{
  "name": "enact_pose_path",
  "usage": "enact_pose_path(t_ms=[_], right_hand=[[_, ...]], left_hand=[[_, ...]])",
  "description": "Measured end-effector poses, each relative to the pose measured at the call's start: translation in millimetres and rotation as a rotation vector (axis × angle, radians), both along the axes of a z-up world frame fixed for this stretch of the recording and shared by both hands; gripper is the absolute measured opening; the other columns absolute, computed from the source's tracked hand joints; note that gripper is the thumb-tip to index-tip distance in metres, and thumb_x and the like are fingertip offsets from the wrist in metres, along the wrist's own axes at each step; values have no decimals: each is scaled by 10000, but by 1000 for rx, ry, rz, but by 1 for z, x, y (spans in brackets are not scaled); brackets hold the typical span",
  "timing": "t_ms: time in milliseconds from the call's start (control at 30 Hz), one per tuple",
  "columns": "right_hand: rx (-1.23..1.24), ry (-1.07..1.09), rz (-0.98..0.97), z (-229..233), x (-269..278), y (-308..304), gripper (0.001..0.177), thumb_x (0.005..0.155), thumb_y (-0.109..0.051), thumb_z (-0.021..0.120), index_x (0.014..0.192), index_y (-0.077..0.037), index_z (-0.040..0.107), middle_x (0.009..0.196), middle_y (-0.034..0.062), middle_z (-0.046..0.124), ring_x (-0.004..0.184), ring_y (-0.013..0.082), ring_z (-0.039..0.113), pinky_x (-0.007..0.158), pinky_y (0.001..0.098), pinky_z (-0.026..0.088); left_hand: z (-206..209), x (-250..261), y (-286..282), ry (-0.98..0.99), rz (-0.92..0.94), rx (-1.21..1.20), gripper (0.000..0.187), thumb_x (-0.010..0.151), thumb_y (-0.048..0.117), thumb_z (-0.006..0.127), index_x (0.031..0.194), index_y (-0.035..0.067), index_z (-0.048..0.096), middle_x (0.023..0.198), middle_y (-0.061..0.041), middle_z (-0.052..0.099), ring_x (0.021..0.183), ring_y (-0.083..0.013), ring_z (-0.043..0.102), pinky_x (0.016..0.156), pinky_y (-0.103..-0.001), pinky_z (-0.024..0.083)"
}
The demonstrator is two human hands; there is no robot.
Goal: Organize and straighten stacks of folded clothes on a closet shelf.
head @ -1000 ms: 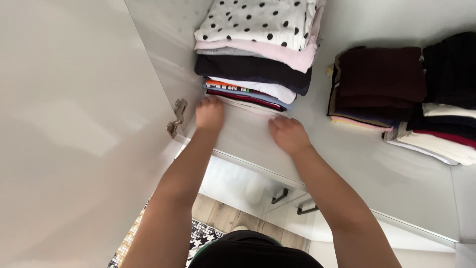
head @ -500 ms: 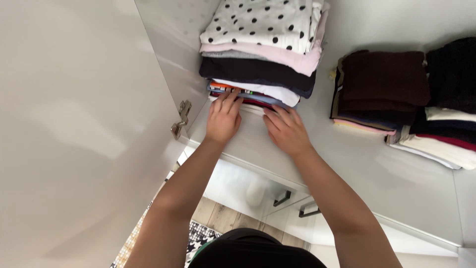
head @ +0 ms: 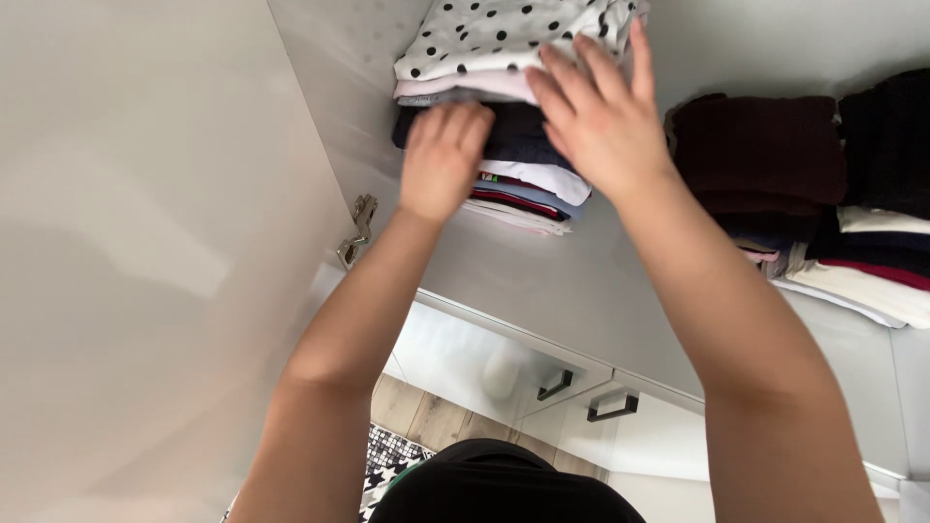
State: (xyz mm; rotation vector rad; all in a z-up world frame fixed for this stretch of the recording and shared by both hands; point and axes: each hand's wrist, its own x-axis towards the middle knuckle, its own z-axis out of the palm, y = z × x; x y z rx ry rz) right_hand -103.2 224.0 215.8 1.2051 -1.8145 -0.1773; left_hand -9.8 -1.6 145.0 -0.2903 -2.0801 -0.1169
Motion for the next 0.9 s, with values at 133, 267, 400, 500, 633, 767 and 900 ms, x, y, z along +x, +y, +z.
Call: enact_pose_path(t_ms=[133, 267, 400, 500, 633, 767, 900], right_hand=[[-10, 65, -20, 10, -13, -7, 626, 904, -259, 765, 1476, -173, 524, 1525, 1, 477, 1460, 236, 445, 1315, 577, 148], [-33, -58, 20, 37, 14, -28, 766, 875, -284, 835, 1537, -122, 485, 1533, 71, 539, 1387, 275, 488, 1297, 618, 174], [-6, 94, -239, 29, 0, -39, 1019, 674, -294, 832, 1607, -124, 458, 1273, 98, 655, 1158, 295, 589, 1145, 549, 307], [-17, -6, -230, 26, -17, -43, 906, 786, -210, 799, 1611, -41, 462, 1096, 106, 674, 1078, 310, 615, 1079, 502, 408], [-87, 101, -142, 29, -23, -48, 625, 857, -180, 716, 1454, -51, 585, 1081, 49, 677, 1095, 276, 611, 1020, 442, 453], [-118, 118, -89, 27, -19, -49, 387, 953, -185, 668, 1320, -66, 648, 1105, 46, 671, 1123, 276, 593, 1065, 464, 443], [-95, 223, -93, 26, -12, -44, 320, 948, -200, 638, 1250, -97, 663, 1246, 25, 663, 1158, 258, 566, 1095, 472, 424]], left_hand=[[14, -15, -20, 55, 249, 48, 369, 836, 68, 698, 1198, 122, 645, 1274, -70, 620, 1201, -310, 582, 1018, -468, 498], [27, -19, -22, -4, 262, 220, 349, 830, 27, 701, 1167, 93, 641, 1173, -119, 657, 1085, -335, 639, 929, -479, 530], [7, -22, -11, -120, 148, 567, 239, 863, 87, 711, 1083, 49, 626, 1026, -154, 698, 930, -391, 670, 808, -513, 543], [-7, -20, 9, 27, 22, 501, 170, 886, 113, 726, 1032, 49, 665, 1008, -172, 695, 924, -404, 676, 828, -513, 558], [6, -29, 35, 80, -144, 357, 246, 966, 195, 655, 1136, 22, 695, 1150, -198, 691, 1046, -408, 666, 928, -490, 547], [19, -89, 33, -668, 146, 461, 437, 1102, 458, 478, 1310, 125, 671, 1223, -167, 737, 1196, -356, 669, 1107, -460, 492], [3, -210, 46, -646, 3, 521, 714, 977, 516, 458, 1552, 101, 375, 1593, -214, 376, 1436, -417, 362, 1089, -468, 331]])
